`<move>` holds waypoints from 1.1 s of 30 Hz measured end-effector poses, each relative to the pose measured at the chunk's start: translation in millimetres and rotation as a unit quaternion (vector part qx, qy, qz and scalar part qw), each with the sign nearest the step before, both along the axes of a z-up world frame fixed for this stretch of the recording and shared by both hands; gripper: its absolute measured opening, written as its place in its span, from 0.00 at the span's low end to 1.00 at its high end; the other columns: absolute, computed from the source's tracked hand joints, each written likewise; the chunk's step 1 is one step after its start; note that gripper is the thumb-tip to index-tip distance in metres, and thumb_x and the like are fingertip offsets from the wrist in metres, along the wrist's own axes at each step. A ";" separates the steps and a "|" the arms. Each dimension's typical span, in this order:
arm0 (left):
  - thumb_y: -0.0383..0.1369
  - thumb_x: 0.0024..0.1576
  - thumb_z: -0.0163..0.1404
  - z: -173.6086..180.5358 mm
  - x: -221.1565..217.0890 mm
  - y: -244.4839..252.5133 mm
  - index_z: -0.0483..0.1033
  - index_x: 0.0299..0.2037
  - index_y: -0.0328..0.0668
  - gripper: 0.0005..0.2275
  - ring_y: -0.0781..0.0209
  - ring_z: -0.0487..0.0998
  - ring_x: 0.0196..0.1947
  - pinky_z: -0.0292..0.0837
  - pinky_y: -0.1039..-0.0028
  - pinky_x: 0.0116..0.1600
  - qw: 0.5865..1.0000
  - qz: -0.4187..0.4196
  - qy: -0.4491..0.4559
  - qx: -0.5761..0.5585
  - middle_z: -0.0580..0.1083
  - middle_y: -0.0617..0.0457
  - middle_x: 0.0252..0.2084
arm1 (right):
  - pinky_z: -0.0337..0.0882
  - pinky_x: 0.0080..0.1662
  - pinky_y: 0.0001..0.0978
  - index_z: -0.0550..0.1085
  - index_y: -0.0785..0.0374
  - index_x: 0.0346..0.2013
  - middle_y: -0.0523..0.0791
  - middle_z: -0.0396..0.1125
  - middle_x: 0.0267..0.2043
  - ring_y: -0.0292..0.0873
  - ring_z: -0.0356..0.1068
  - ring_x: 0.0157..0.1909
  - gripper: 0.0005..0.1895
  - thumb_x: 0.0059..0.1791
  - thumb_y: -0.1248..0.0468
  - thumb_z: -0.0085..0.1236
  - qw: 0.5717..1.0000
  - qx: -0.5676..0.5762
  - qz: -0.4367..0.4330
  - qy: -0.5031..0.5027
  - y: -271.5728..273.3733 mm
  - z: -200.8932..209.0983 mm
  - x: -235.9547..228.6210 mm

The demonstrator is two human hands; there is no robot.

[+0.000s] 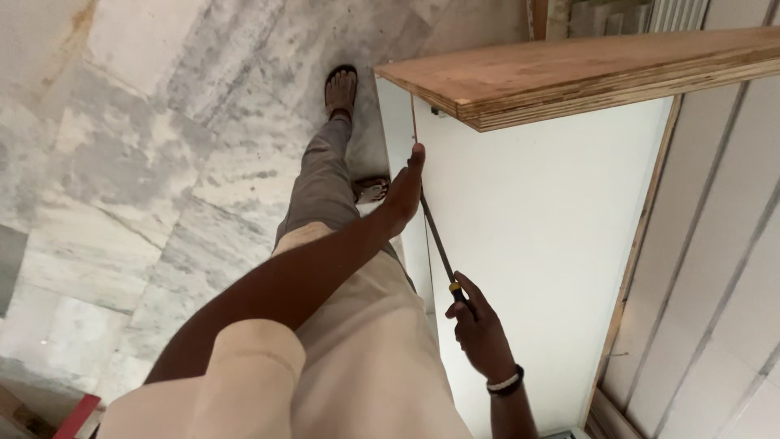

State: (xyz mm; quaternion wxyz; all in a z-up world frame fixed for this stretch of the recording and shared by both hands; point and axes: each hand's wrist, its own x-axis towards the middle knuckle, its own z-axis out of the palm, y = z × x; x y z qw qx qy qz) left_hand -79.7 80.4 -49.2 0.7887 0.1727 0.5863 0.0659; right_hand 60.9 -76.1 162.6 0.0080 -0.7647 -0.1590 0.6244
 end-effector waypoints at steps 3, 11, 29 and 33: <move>0.77 0.45 0.18 -1.1 -7.5 -4.1 0.39 0.76 0.38 0.56 0.44 0.36 0.78 0.32 0.55 0.75 0.997 0.007 -0.027 0.068 0.41 0.40 0.79 | 0.73 0.32 0.31 0.65 0.49 0.69 0.45 0.76 0.35 0.38 0.69 0.25 0.26 0.54 0.62 0.44 0.983 0.070 0.141 -0.100 -6.0 -10.6 -16.3; 0.75 0.51 0.12 -51.6 -14.2 53.1 0.43 0.77 0.34 0.55 0.37 0.44 0.79 0.40 0.48 0.76 1.000 -0.013 -0.006 0.023 0.46 0.33 0.79 | 0.74 0.38 0.34 0.65 0.54 0.69 0.48 0.73 0.32 0.40 0.71 0.31 0.25 0.55 0.62 0.43 0.973 0.153 0.152 -0.087 32.3 -73.0 -34.1; 0.76 0.44 0.14 -44.0 -16.4 22.5 0.28 0.77 0.51 0.53 0.42 0.40 0.79 0.39 0.49 0.76 0.994 0.002 -0.099 0.035 0.39 0.40 0.80 | 0.76 0.37 0.39 0.59 0.49 0.72 0.50 0.75 0.40 0.46 0.75 0.33 0.27 0.56 0.59 0.39 0.983 0.108 0.135 -0.067 3.9 -42.1 -30.5; 0.78 0.40 0.14 -29.4 -39.0 10.2 0.26 0.77 0.56 0.55 0.40 0.43 0.78 0.41 0.45 0.74 0.995 0.011 -0.096 0.016 0.38 0.42 0.80 | 0.76 0.38 0.38 0.58 0.51 0.71 0.48 0.75 0.47 0.45 0.76 0.33 0.27 0.55 0.59 0.41 0.964 0.159 0.192 -0.087 -5.6 -23.1 -23.3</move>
